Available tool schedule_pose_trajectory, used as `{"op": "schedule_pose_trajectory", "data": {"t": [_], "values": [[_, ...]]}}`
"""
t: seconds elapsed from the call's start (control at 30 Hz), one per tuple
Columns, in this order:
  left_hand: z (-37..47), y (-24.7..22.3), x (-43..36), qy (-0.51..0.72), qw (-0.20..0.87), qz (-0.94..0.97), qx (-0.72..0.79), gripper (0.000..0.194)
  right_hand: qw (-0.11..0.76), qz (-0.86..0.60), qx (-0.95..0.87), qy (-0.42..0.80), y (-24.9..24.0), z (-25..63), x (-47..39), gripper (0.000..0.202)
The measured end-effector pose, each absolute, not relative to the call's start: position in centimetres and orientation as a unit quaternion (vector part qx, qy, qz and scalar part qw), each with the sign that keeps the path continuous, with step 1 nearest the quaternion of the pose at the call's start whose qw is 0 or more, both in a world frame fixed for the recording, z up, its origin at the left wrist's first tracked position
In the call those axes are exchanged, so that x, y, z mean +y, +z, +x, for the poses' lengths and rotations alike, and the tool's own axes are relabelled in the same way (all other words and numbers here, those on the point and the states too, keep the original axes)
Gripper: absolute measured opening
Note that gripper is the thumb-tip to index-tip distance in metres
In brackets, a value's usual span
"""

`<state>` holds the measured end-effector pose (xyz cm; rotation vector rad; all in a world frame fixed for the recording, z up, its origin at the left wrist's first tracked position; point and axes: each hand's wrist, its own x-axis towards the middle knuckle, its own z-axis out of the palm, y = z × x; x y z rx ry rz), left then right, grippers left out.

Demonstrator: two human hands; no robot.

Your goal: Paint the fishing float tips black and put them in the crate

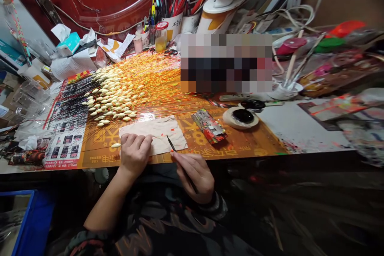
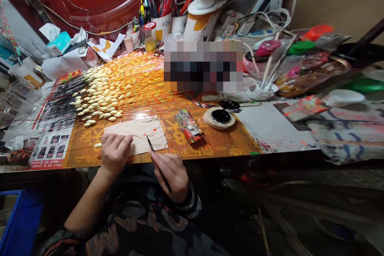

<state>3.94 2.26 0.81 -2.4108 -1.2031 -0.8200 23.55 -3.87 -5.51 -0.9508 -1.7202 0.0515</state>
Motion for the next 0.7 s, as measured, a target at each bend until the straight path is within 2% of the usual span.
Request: {"op": "schedule_pose_trajectory", "data": {"t": [0.7], "values": [[4.07, 0.76, 2.12, -0.291, 0.161, -0.846, -0.417, 0.018, 0.548, -0.399, -0.734, 0.037, -6.05, 22.89, -4.11, 0.059]]}}
